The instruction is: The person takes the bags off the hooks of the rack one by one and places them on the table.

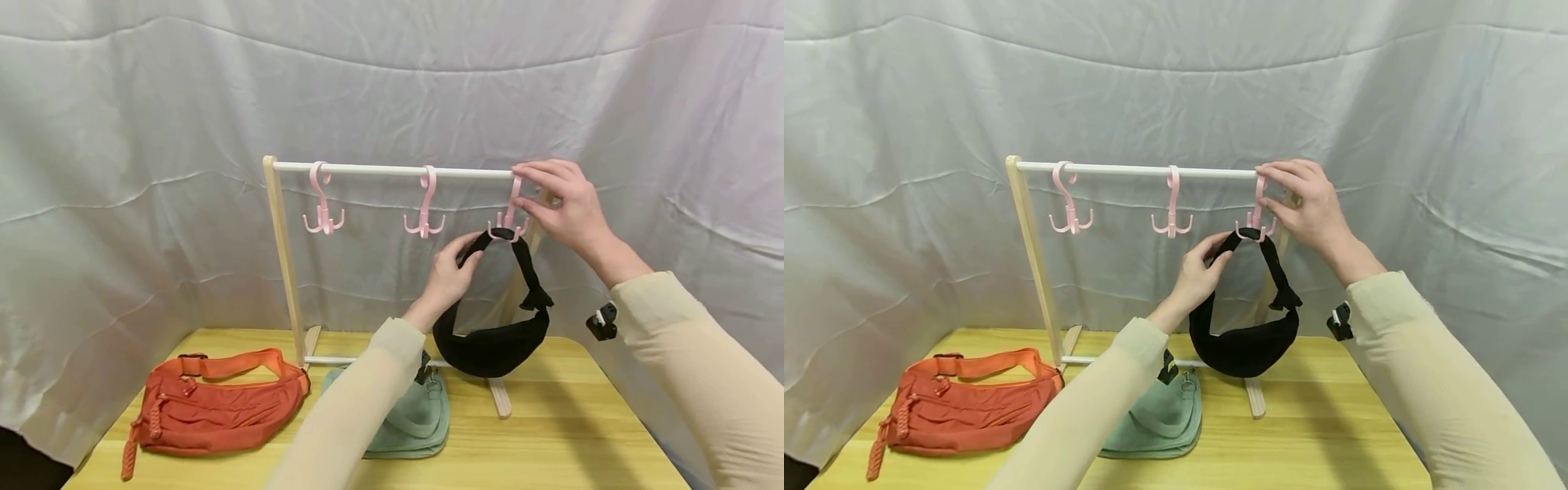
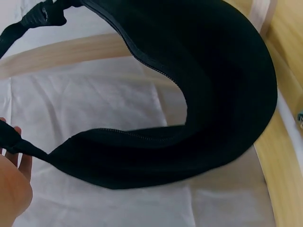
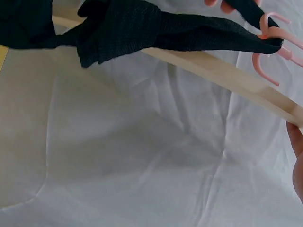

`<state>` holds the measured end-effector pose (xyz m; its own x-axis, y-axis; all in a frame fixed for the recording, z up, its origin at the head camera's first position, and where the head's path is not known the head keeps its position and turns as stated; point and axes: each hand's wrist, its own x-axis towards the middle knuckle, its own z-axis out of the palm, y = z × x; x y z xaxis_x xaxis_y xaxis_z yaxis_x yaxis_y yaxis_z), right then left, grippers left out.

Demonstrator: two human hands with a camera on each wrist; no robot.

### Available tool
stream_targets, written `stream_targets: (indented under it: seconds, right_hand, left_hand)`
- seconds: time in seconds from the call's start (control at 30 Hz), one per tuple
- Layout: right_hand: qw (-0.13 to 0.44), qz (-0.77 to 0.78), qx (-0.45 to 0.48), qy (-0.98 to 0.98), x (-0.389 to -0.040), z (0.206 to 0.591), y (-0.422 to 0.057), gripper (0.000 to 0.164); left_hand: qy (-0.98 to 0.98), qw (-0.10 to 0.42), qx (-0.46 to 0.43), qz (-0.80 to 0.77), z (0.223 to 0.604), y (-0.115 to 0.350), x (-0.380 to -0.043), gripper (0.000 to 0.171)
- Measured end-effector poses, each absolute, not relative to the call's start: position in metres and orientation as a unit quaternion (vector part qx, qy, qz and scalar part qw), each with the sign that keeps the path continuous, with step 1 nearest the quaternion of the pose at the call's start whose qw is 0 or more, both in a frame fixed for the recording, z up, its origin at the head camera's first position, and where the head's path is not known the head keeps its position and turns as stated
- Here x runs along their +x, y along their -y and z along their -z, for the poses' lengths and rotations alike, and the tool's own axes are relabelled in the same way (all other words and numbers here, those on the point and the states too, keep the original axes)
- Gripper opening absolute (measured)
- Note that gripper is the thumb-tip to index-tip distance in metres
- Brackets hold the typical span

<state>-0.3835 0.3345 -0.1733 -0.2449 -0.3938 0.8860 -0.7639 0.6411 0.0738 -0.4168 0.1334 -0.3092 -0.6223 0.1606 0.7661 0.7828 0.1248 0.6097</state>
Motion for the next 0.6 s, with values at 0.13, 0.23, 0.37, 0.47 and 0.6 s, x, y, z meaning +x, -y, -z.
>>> stream_targets:
  seconds: [0.13, 0.23, 0.37, 0.47, 0.6]
  right_hand:
    - [0.483, -0.189, 0.375, 0.768, -0.3828, 0.1729, -0.3352, 0.055]
    - [0.483, -0.178, 0.378, 0.769, -0.3824, 0.1726, -0.3362, 0.054]
    - [0.492, -0.169, 0.382, 0.764, -0.3817, 0.1729, -0.3386, 0.054]
    - [0.497, -0.166, 0.385, 0.76, -0.3822, 0.1736, -0.3395, 0.055]
    - [0.5, -0.161, 0.389, 0.757, -0.3845, 0.1754, -0.3392, 0.054]
  left_hand:
    - [0.676, 0.282, -0.342, 0.588, 0.3086, -0.1361, -0.4144, 0.03]
    - [0.666, 0.282, -0.345, 0.598, 0.3074, -0.1367, -0.4132, 0.027]
    - [0.656, 0.274, -0.351, 0.61, 0.3066, -0.1385, -0.4128, 0.024]
    - [0.645, 0.267, -0.352, 0.624, 0.3063, -0.1396, -0.4124, 0.023]
    - [0.635, 0.259, -0.347, 0.64, 0.306, -0.1389, -0.4109, 0.02]
